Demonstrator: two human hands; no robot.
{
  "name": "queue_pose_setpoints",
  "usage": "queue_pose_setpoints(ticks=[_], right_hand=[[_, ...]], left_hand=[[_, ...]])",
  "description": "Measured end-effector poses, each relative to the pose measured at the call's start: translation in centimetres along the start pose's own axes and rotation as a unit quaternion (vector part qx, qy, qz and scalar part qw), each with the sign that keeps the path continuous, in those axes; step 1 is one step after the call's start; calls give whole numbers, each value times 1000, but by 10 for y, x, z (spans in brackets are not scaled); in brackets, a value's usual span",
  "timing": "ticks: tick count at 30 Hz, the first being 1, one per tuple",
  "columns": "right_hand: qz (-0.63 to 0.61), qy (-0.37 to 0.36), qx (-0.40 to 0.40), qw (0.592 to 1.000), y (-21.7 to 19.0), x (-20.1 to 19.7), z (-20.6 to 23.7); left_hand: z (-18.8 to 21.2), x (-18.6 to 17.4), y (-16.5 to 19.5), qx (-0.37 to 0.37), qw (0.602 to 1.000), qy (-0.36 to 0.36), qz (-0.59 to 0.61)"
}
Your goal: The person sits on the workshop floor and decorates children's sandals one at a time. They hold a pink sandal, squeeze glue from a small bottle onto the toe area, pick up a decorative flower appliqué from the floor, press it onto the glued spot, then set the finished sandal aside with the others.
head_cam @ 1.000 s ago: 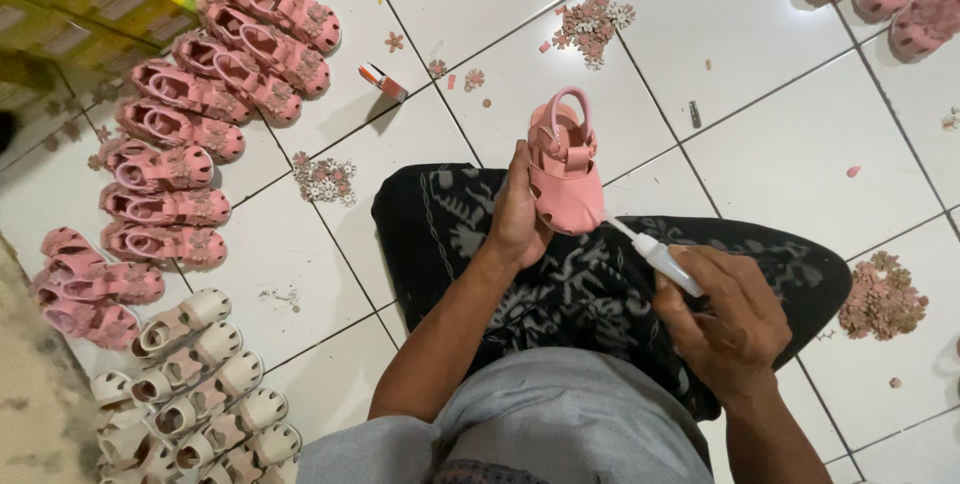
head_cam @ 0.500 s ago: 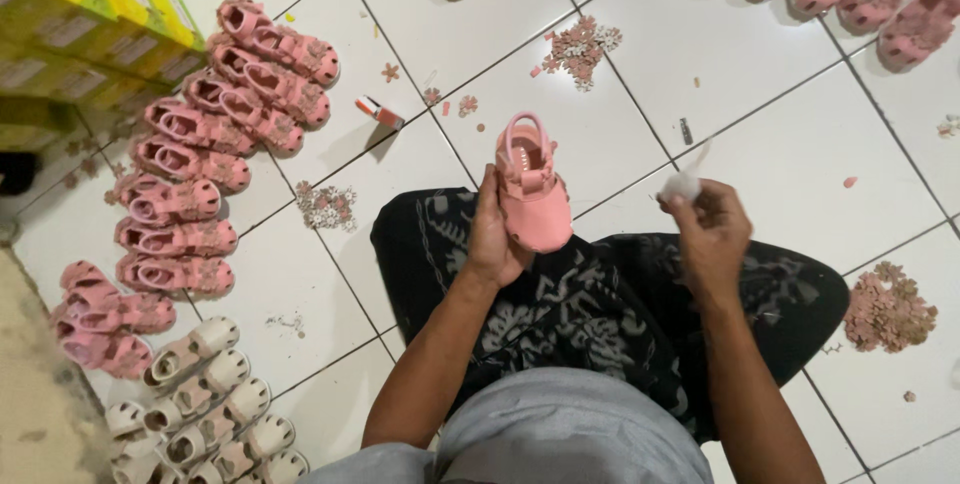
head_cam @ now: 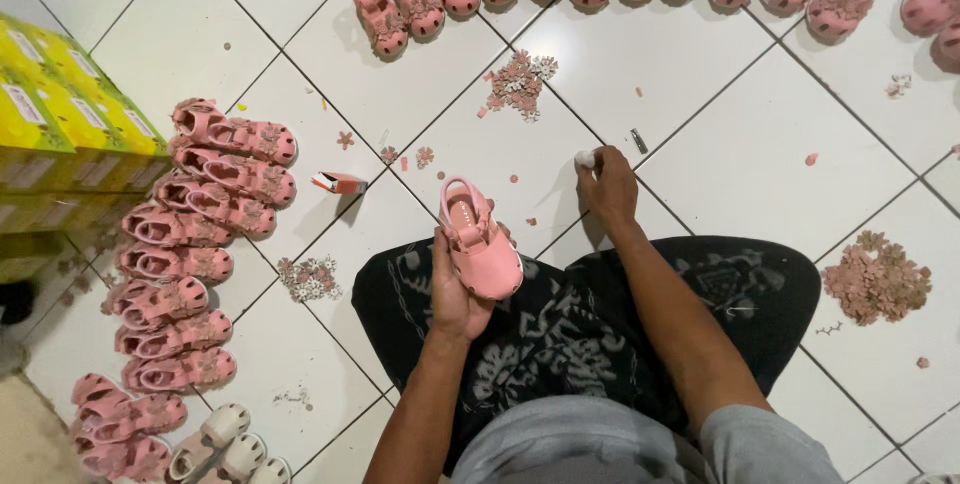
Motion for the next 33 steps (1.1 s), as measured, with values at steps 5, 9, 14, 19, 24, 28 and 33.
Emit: queue_pose_setpoints(ticks=[5, 9, 14, 19, 24, 28, 33], right_hand=[[-109, 7, 39, 993, 11, -14, 8], [-110, -30, 99, 989, 34, -33, 31], [-165, -71, 144, 973, 57, -72, 78], [-270, -42, 145, 951, 50, -147, 119], [-218, -17, 133, 967, 65, -208, 151], [-288, 115, 196, 930, 113, -248, 176], [-53, 251, 288, 922, 203, -289, 196]], left_hand=[[-7, 1, -4, 10, 1000, -15, 5], [-7, 5, -14, -4, 999, -29, 13], [2, 22, -29, -22, 998, -67, 1], [11, 51, -42, -21, 994, -83, -66], [12, 77, -69, -54, 990, -101, -87], [7, 94, -96, -99, 977, -150, -112], [8, 115, -137, -136, 961, -202, -133]])
Point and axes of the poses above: each hand's wrist, its own z-axis away from the middle knuckle, its own x-axis out of the palm, y = z × x, the point moved 3 cm from there along -z, towards the middle knuckle, and after that the axes turned 10 degrees about y, right-handed, at the moved point
